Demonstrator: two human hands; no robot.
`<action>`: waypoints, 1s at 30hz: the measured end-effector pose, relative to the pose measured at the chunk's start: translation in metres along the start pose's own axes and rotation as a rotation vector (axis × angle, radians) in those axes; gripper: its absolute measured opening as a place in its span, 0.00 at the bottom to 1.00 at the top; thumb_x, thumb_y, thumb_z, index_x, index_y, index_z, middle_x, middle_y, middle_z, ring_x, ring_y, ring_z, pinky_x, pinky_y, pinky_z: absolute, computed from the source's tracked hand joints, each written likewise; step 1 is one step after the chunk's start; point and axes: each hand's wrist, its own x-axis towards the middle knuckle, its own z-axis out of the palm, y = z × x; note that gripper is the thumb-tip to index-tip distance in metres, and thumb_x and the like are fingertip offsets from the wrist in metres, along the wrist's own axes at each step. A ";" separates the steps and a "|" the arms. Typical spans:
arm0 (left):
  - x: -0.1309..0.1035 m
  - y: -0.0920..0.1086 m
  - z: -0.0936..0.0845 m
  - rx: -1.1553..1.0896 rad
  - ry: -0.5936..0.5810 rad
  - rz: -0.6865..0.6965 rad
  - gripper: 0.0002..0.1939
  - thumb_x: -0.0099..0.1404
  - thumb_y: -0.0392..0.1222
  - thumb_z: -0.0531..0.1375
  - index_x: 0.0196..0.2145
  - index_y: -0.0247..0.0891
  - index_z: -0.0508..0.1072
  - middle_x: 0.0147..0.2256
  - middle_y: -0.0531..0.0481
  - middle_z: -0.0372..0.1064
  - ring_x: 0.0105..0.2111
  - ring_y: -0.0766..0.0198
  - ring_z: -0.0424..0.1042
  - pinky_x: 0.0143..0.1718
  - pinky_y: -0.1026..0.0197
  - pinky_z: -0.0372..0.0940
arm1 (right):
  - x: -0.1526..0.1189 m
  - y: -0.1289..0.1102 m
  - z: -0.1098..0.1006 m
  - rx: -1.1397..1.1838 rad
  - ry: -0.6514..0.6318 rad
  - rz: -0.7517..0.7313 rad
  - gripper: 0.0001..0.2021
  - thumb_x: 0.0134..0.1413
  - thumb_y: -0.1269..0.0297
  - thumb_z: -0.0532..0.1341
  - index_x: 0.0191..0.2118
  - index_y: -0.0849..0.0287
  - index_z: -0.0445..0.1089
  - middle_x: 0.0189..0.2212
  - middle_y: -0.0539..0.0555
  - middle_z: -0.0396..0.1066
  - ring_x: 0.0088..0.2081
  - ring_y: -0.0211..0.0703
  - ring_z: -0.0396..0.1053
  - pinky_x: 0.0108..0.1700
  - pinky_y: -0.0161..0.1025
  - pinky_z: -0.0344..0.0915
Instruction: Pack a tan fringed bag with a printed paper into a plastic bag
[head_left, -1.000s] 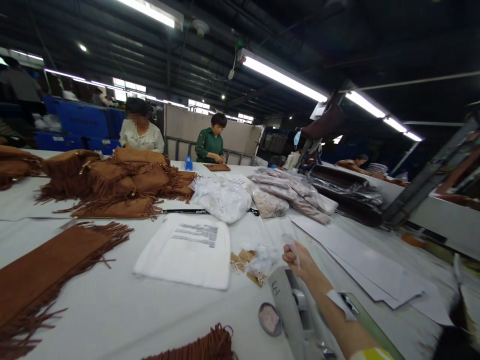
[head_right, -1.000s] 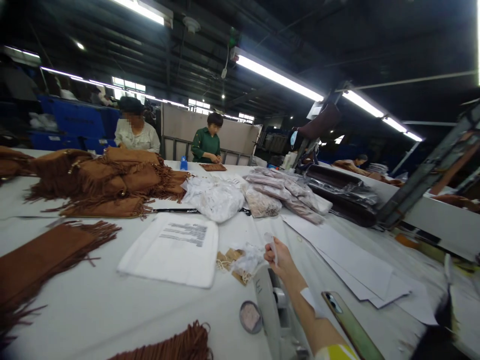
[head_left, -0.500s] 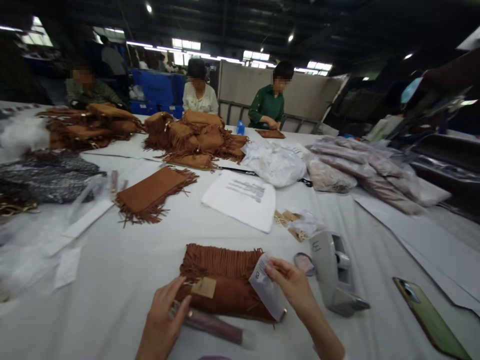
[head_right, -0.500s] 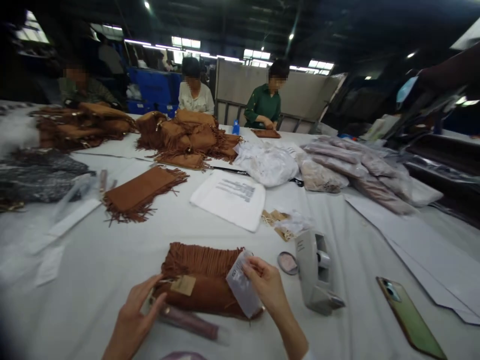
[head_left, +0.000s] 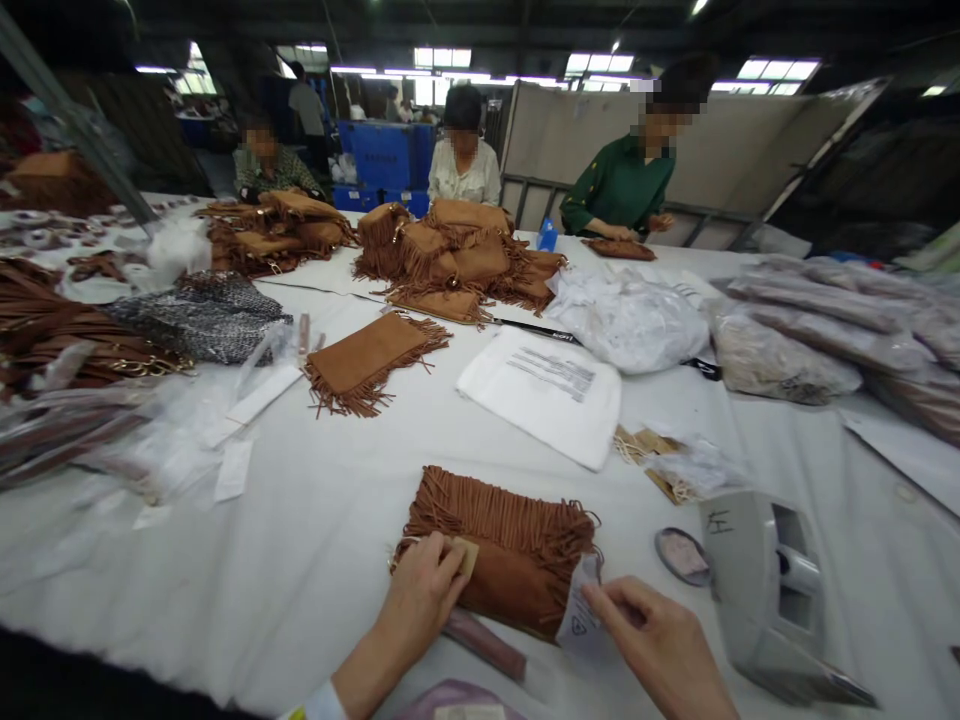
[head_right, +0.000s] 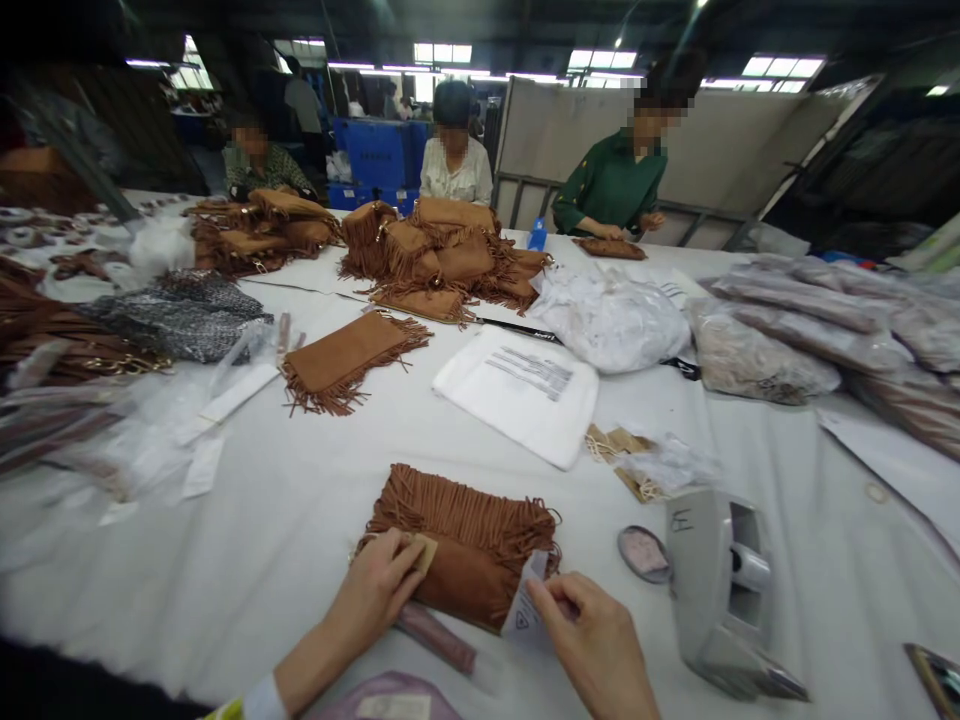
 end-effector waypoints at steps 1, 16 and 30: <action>0.001 0.000 0.003 0.026 0.026 0.017 0.09 0.64 0.35 0.57 0.42 0.39 0.72 0.35 0.46 0.67 0.36 0.57 0.68 0.36 0.53 0.68 | 0.000 0.000 0.006 0.006 -0.024 -0.001 0.23 0.53 0.44 0.54 0.20 0.55 0.71 0.19 0.50 0.71 0.24 0.41 0.68 0.26 0.34 0.60; -0.022 -0.019 -0.038 -0.280 0.772 -0.240 0.05 0.64 0.32 0.59 0.37 0.37 0.73 0.32 0.51 0.71 0.32 0.67 0.71 0.36 0.66 0.67 | 0.037 -0.067 0.076 0.186 -0.386 -0.250 0.17 0.58 0.58 0.54 0.22 0.60 0.69 0.21 0.49 0.70 0.26 0.38 0.65 0.28 0.33 0.54; -0.003 -0.024 -0.026 -0.315 0.677 -0.014 0.13 0.62 0.28 0.58 0.44 0.37 0.73 0.33 0.47 0.72 0.34 0.64 0.72 0.36 0.62 0.69 | 0.062 -0.068 0.110 0.039 -0.065 -0.493 0.07 0.61 0.64 0.57 0.39 0.57 0.71 0.36 0.55 0.70 0.41 0.45 0.65 0.45 0.43 0.62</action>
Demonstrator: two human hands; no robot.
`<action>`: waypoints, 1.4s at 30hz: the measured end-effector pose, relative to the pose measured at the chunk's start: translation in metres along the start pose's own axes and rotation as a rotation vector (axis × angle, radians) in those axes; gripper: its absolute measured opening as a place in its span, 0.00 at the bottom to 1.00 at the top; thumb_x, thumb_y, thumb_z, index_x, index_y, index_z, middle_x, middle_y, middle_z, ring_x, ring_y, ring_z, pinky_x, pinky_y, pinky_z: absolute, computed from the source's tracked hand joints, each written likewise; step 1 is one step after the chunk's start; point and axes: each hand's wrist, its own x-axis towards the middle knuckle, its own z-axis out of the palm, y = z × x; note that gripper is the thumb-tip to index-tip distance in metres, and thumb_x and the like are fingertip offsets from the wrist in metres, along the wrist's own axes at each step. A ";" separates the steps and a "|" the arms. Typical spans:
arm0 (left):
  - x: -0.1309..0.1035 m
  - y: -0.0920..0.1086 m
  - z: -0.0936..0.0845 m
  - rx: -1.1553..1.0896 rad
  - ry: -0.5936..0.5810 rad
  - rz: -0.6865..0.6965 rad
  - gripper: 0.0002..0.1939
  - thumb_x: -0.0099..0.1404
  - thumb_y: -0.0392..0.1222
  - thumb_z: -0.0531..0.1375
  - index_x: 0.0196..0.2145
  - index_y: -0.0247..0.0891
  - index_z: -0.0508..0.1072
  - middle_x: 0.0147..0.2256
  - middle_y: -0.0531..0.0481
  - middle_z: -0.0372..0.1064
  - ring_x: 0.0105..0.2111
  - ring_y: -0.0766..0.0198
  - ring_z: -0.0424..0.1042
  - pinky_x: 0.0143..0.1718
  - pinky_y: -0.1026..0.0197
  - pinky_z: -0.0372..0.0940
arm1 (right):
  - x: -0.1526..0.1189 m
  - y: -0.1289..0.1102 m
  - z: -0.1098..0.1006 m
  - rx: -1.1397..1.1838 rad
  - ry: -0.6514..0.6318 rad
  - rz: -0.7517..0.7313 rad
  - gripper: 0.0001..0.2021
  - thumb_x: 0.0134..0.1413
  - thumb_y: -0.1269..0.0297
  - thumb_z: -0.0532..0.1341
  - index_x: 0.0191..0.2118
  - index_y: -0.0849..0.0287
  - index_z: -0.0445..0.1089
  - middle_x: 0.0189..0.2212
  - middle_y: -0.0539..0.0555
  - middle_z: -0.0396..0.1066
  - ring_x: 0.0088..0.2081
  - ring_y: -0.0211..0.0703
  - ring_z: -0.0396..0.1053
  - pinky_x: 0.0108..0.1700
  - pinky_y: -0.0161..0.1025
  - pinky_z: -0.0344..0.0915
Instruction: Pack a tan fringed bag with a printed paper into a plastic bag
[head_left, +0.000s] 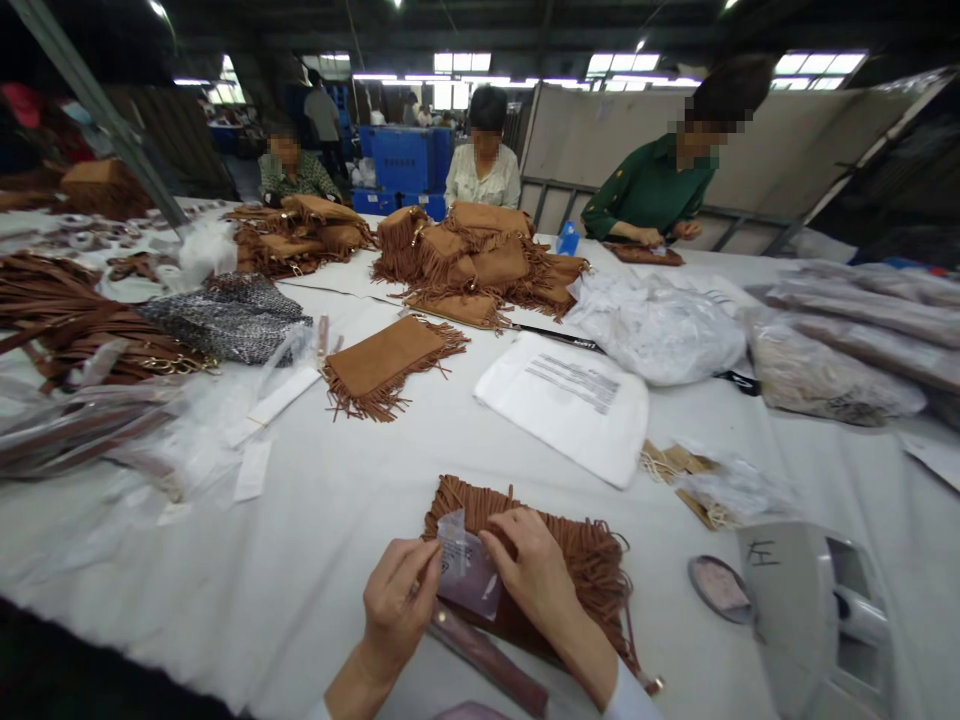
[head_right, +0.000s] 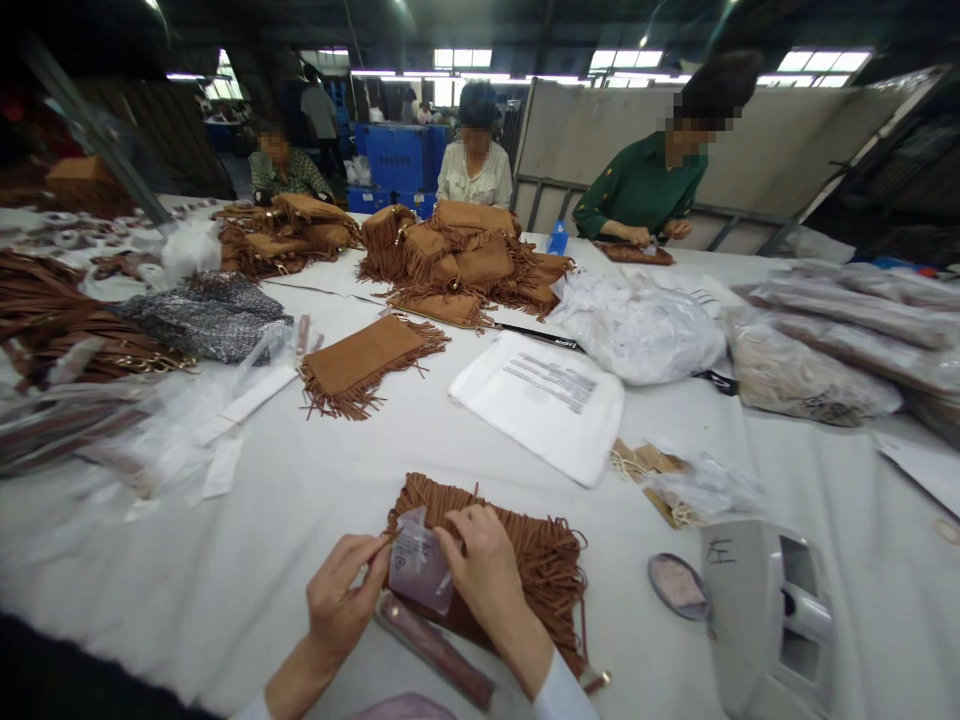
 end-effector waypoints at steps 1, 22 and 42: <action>-0.002 0.000 0.002 -0.006 -0.027 0.041 0.14 0.62 0.27 0.59 0.44 0.37 0.72 0.33 0.47 0.72 0.34 0.64 0.71 0.35 0.62 0.69 | -0.011 0.001 -0.005 -0.020 -0.016 -0.037 0.07 0.61 0.64 0.56 0.40 0.56 0.71 0.37 0.55 0.70 0.41 0.46 0.65 0.45 0.44 0.62; -0.022 -0.032 -0.029 0.226 -0.674 0.148 0.40 0.59 0.58 0.61 0.63 0.42 0.53 0.63 0.35 0.49 0.61 0.43 0.51 0.58 0.39 0.55 | 0.039 0.076 -0.038 -0.378 -0.106 -0.058 0.20 0.55 0.79 0.53 0.49 0.54 0.72 0.56 0.62 0.64 0.53 0.52 0.61 0.52 0.51 0.61; -0.047 -0.056 0.009 0.349 -0.643 0.285 0.67 0.34 0.67 0.70 0.66 0.49 0.43 0.68 0.33 0.29 0.62 0.25 0.44 0.54 0.30 0.54 | -0.116 0.100 -0.034 -0.171 0.503 0.394 0.24 0.59 0.53 0.56 0.57 0.60 0.63 0.53 0.64 0.68 0.54 0.54 0.66 0.55 0.56 0.65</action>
